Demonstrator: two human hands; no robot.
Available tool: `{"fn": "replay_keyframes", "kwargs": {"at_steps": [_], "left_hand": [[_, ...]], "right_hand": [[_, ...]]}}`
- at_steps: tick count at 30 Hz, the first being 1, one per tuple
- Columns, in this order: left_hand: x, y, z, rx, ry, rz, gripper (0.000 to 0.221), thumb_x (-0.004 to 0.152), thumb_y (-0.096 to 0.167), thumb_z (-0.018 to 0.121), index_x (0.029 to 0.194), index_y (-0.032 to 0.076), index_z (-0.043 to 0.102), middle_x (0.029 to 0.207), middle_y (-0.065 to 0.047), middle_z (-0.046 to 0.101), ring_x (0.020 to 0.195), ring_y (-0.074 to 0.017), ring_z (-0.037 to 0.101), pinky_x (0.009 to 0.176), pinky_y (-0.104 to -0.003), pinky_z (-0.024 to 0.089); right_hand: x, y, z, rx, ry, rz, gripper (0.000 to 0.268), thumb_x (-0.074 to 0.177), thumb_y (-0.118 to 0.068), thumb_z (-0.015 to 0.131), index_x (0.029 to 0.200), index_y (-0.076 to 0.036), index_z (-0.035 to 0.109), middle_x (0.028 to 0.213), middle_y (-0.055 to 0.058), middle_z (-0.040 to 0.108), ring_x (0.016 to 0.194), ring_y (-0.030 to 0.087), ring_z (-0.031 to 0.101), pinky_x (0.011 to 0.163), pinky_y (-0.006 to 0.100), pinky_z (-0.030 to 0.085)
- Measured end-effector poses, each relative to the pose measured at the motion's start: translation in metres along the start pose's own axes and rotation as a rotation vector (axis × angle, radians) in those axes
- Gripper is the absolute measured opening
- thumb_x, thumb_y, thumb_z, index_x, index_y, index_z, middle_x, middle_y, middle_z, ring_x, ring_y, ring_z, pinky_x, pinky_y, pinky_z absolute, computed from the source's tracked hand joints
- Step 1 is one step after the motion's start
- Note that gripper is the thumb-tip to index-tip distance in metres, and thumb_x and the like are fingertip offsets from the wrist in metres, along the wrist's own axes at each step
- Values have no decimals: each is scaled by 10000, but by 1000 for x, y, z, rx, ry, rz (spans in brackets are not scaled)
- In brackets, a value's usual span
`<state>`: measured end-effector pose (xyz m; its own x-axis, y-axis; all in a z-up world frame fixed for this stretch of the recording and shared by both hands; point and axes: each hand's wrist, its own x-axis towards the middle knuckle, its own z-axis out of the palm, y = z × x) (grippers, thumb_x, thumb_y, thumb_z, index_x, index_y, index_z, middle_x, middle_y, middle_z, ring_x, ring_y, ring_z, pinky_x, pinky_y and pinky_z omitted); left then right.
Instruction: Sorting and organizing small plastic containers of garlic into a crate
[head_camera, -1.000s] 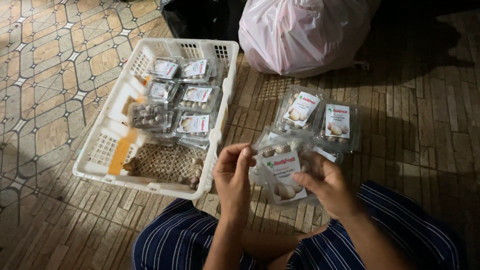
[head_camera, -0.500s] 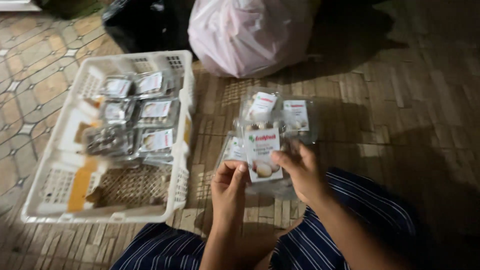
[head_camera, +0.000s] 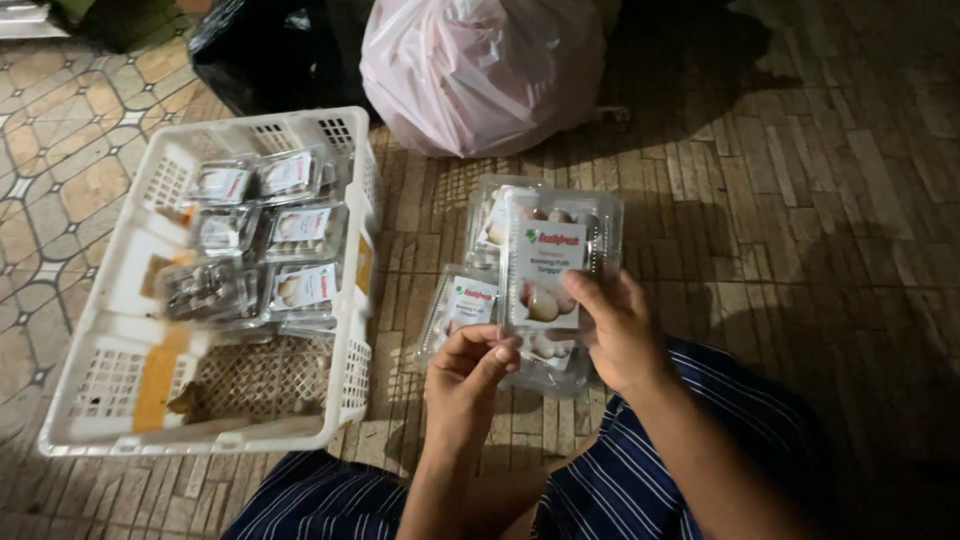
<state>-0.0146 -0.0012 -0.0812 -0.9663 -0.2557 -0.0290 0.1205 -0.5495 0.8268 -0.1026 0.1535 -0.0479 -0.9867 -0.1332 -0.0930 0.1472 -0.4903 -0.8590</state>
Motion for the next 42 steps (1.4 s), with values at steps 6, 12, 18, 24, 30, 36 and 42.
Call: {"fn": "replay_keyframes", "kwargs": {"at_steps": [6,12,18,24,30,36,42], "left_hand": [[-2,3,-5,-55,-129,77,332,850,-76,767,1160,11,687,1025,-111,763,944,-174,715,902,-318,585],[-6,11,14,-1,-12,57,120,903,68,760,995,4,716,959,-169,784,823,-178,708,760,-284,562],[-7,5,21,79,137,44,150,951,151,697,855,37,673,704,-77,656,667,-129,594,730,-276,492],[-12,11,29,64,158,38,115,953,99,703,906,-6,697,729,-79,654,677,-134,574,692,-262,466],[-6,-2,15,-37,225,-26,104,925,86,726,909,-6,681,709,-85,626,647,-125,546,650,-229,443],[-7,6,13,-140,139,-84,91,940,67,719,909,-15,695,745,-121,680,666,-152,601,683,-279,523],[0,-14,5,-111,305,-43,149,876,-31,772,926,-118,662,741,-212,653,624,-227,638,591,-296,590]], "right_hand": [[-4,-2,4,-78,72,130,402,847,-305,705,1204,-125,661,1081,81,718,920,288,716,498,415,604],[-6,7,3,26,-18,90,267,910,-236,696,1142,-111,656,1016,57,705,924,261,712,573,478,664],[-11,5,12,38,33,45,549,834,-211,691,1359,-134,548,1308,120,670,1168,285,656,936,479,582],[-20,7,23,68,129,98,553,843,-117,678,1365,-193,512,1322,71,632,1219,301,622,773,604,638],[-22,27,22,124,91,-36,547,844,-92,698,1363,-146,536,1296,104,677,1133,242,663,879,454,596],[-28,21,26,70,96,-41,609,843,-134,704,1421,-149,516,1299,100,673,1164,274,660,884,457,595],[-36,19,50,19,169,-155,445,892,-92,741,1286,-137,540,1148,22,534,1031,145,539,949,393,565]]}}
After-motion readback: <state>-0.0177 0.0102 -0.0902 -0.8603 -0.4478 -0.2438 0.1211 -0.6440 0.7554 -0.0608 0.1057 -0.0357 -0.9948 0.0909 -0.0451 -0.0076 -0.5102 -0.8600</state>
